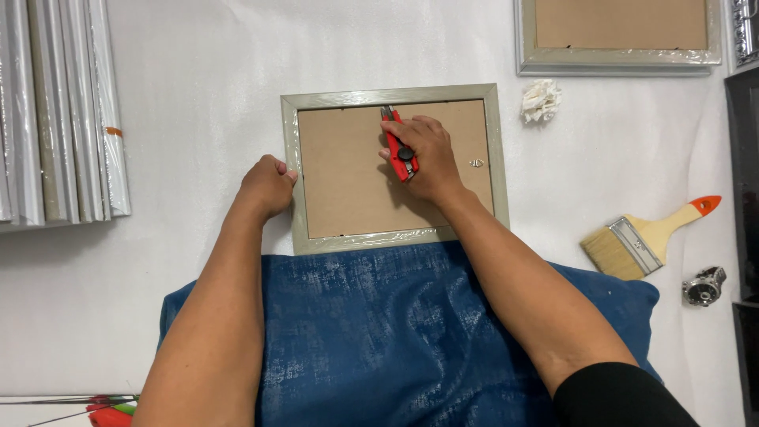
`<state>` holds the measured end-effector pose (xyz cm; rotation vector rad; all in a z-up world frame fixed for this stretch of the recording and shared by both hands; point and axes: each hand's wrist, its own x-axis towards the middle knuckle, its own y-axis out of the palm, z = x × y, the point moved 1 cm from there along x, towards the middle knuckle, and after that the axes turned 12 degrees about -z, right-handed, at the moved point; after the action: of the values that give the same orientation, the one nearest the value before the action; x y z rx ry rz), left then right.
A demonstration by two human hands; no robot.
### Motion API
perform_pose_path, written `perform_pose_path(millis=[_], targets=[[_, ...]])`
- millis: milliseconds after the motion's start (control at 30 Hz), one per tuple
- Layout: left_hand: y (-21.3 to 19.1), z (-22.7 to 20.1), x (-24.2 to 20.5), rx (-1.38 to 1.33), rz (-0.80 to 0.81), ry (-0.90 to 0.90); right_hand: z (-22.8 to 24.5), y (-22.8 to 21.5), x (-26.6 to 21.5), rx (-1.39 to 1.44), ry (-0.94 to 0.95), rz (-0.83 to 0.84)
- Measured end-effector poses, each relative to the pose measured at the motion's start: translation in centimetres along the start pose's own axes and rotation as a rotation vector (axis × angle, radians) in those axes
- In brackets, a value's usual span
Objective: Prepare and clean a picture frame by prying tabs, removing the backing, and dusting the glass with a brush and cloth.
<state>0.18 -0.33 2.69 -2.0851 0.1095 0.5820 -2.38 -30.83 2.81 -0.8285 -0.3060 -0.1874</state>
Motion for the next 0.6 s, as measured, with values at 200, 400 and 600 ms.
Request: perform_pose_path(millis=[200, 400, 600], targets=[[-0.1, -0.2, -0.1, 0.019, -0.003, 0.003, -1.0, -1.7, -0.1, -0.052, 0.014, -0.022], [0.2, 0.1, 0.1, 0.023, 0.0, -0.002, -1.9, -4.2, -0.1, -0.118, 0.016, -0.019], [0.5, 0.4, 0.5, 0.047, 0.004, 0.01, -3.4, -5.9, -0.6, -0.126, 0.046, -0.04]])
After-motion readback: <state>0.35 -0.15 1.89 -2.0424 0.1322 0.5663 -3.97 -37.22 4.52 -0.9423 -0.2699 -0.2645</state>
